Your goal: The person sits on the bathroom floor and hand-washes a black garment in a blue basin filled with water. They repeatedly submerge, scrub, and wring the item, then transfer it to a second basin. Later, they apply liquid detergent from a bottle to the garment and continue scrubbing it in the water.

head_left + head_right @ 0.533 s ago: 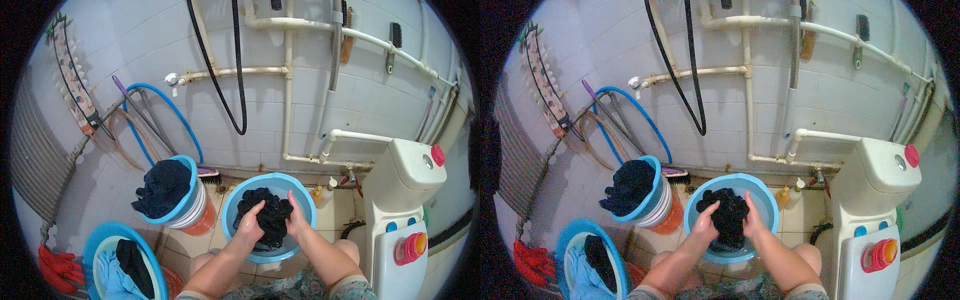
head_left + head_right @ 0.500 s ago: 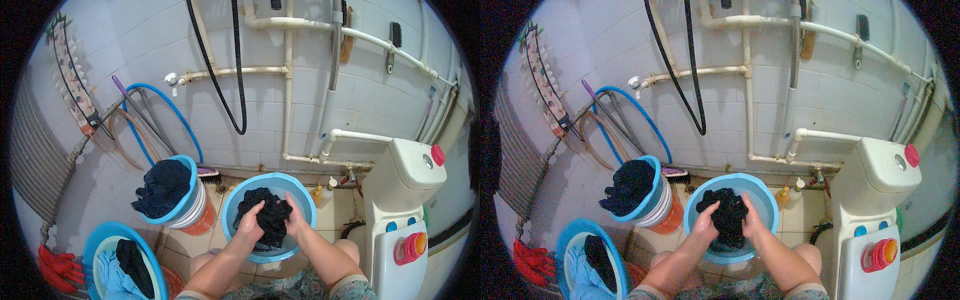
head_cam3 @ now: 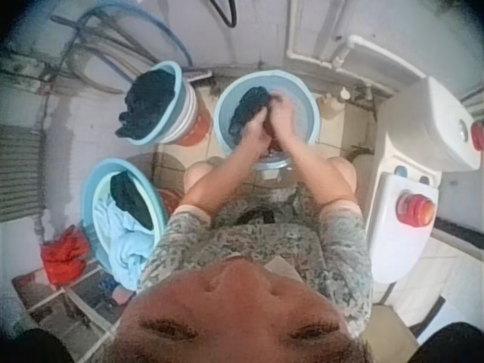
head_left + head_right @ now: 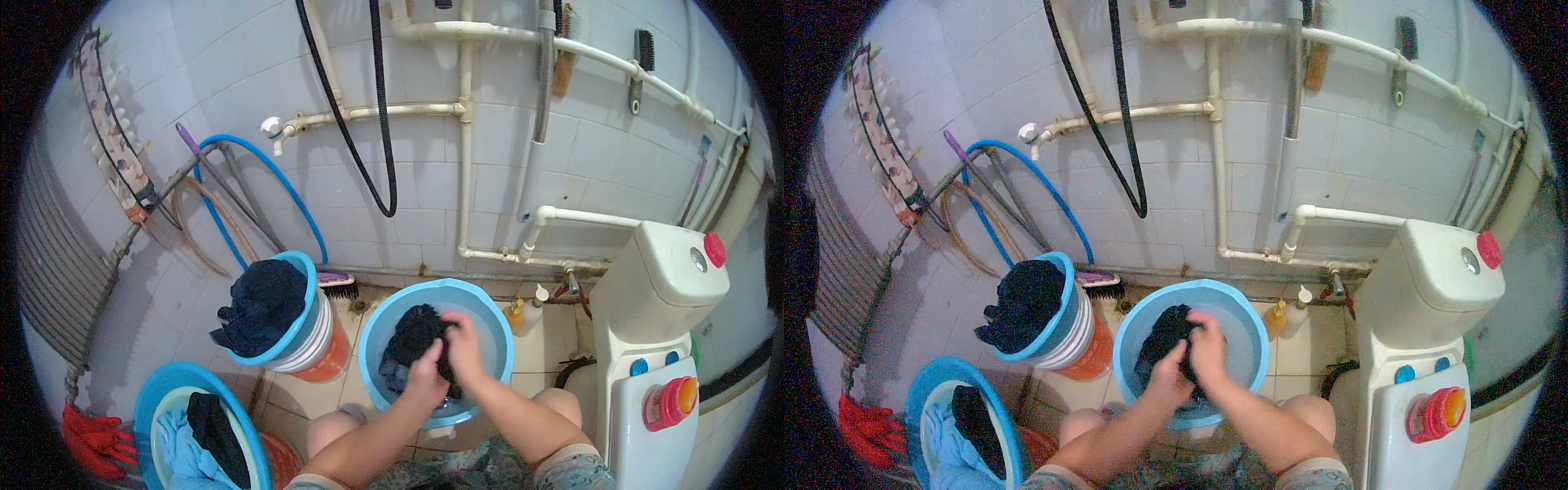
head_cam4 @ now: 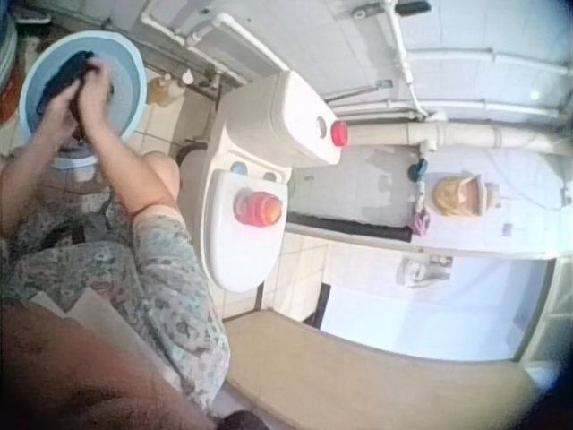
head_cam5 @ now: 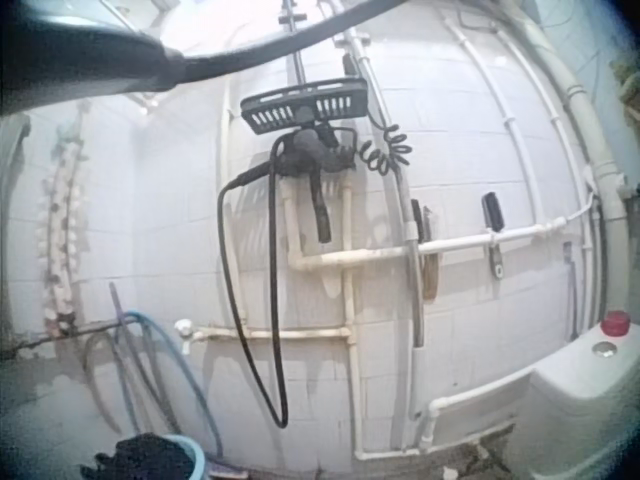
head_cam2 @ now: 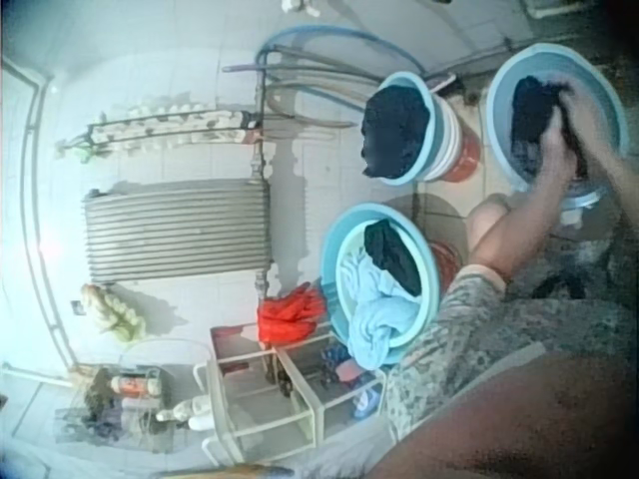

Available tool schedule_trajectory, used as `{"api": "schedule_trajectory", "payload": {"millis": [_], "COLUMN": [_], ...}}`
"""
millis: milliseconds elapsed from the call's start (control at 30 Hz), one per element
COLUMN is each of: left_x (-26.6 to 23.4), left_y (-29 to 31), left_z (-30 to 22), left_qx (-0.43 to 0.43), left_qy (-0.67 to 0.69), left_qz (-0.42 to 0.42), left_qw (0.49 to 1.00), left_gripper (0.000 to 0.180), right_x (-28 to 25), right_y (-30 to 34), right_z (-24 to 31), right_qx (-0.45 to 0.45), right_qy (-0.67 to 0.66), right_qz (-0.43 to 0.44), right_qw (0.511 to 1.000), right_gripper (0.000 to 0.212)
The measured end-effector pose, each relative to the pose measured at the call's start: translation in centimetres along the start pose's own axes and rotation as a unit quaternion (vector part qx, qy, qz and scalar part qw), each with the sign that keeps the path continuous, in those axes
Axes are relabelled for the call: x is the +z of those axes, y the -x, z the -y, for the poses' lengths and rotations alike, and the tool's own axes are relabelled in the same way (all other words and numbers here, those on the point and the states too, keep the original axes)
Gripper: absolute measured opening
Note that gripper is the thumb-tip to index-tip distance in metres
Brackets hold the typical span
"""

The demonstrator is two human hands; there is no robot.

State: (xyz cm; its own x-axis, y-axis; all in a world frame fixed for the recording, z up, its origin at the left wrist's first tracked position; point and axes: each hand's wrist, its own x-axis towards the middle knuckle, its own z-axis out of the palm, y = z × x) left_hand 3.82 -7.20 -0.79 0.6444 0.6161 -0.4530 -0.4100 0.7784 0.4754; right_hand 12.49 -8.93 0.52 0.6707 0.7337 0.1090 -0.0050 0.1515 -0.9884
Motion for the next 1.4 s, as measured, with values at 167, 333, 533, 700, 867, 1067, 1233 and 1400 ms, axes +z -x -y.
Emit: {"api": "schedule_trajectory", "payload": {"millis": [167,333,533,700,867,1067,1233,1400], "left_x": [-1.9,1.2,1.1,0.9,0.2,-8.0,-2.4,-1.4], "left_y": [-1.0,1.0,1.7,1.4,1.0,-5.6,-1.0,-0.8], "left_z": [-2.6,-1.2,-7.8,-5.7,-5.4,-4.5,0.2,-1.3], "left_qx": [0.067,0.022,0.062,0.038,0.020,-0.051,-0.039,0.216], "left_qy": [0.103,0.021,0.058,0.077,0.042,0.178,0.004,0.003], "left_qz": [-0.052,-0.019,0.135,0.131,0.005,0.331,0.088,0.180], "left_qw": [0.991,0.999,0.987,0.988,0.999,0.926,0.995,0.960], "left_gripper": [0.043,0.035,0.035,0.033,0.030,0.035,0.036,0.046], "right_x": [3.1,-0.4,0.4,-0.6,-0.3,2.9,1.5,1.7], "right_y": [6.3,-1.4,2.0,0.8,-0.4,4.3,0.3,2.9], "right_z": [1.6,-2.8,-0.3,1.8,1.9,3.4,1.5,1.3], "right_qx": [-0.170,0.116,0.454,0.387,0.293,-0.047,-0.159,-0.194], "right_qy": [0.281,-0.014,-0.339,-0.401,-0.355,0.039,0.361,0.225], "right_qz": [0.215,-0.026,0.088,0.121,0.045,0.132,0.007,0.153], "right_qw": [0.920,0.993,0.820,0.821,0.887,0.989,0.919,0.943], "right_gripper": [0.041,0.034,0.063,0.061,0.037,0.053,0.041,0.046]}}
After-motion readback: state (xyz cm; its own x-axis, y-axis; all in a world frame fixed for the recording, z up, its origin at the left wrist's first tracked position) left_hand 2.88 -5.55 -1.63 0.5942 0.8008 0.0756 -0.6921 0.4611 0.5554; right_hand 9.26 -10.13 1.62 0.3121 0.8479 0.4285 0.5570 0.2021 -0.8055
